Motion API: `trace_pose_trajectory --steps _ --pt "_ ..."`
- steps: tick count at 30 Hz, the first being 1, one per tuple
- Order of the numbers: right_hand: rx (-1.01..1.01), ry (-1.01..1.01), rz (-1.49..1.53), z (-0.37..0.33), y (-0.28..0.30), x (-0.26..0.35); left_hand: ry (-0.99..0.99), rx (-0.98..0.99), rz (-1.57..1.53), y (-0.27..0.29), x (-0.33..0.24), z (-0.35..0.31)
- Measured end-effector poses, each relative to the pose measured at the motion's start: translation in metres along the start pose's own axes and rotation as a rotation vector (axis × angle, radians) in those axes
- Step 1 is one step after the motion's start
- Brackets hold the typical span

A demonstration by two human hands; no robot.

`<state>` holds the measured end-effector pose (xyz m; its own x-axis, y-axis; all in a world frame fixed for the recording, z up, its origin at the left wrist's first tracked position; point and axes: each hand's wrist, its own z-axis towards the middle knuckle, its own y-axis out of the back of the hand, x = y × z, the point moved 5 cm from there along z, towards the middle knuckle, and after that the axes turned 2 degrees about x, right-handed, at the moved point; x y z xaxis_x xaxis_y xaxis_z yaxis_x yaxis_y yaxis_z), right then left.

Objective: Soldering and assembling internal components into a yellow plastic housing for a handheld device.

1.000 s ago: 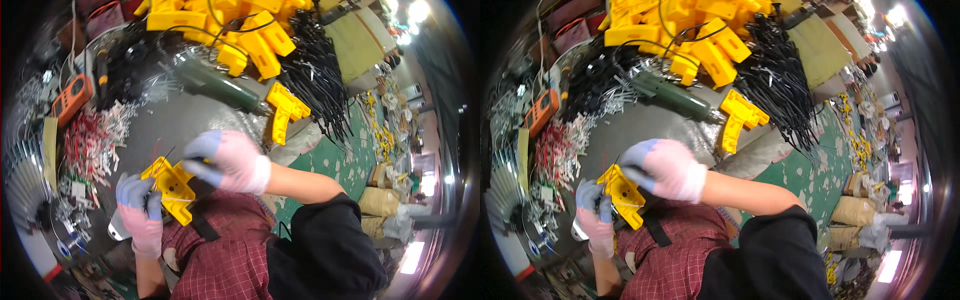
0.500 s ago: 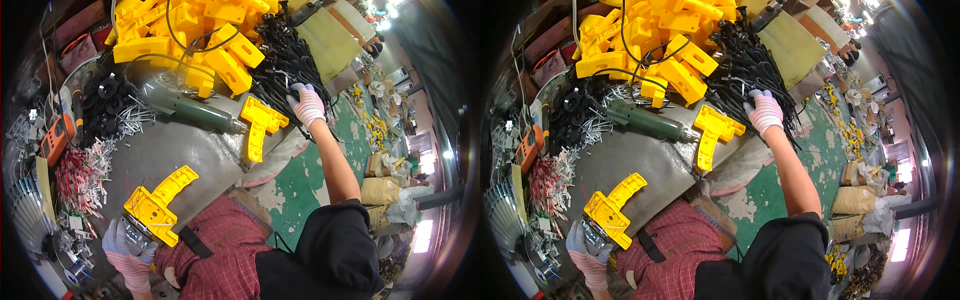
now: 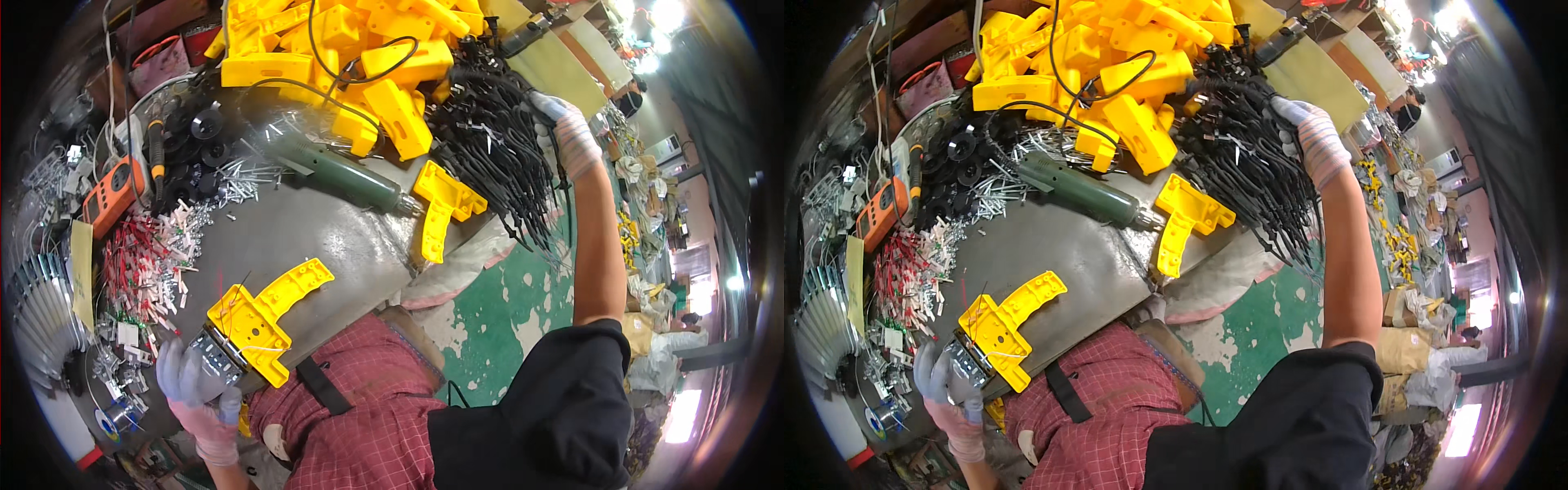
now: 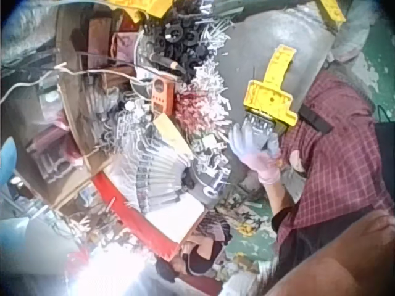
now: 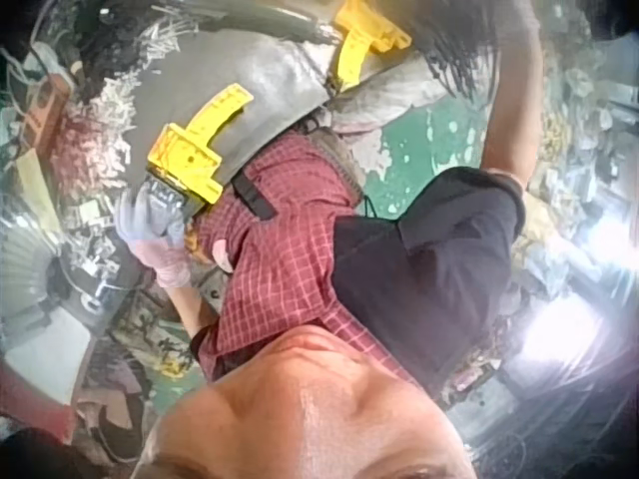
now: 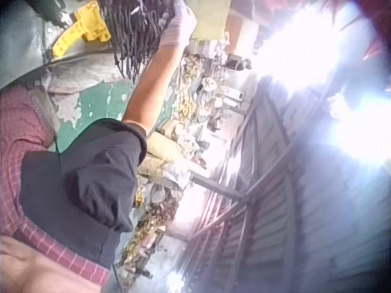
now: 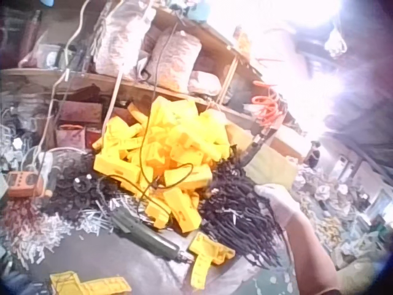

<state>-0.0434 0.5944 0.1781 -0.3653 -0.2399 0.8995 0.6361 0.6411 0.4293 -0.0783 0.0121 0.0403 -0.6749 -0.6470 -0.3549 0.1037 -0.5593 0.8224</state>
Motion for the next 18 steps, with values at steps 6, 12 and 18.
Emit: trace_pose_trajectory --steps 6,12,18 --pt "0.542 -0.054 0.865 -0.067 -0.107 0.030 -0.259 0.465 -1.154 -0.016 -0.126 0.043" --pt "0.653 -0.121 1.426 -0.156 -0.198 0.067 0.007 0.919 -1.457 -0.091 -0.186 0.009" --pt "0.700 -0.195 0.652 -0.160 -0.227 0.022 -0.271 0.147 -1.233 -0.006 -0.138 0.029"
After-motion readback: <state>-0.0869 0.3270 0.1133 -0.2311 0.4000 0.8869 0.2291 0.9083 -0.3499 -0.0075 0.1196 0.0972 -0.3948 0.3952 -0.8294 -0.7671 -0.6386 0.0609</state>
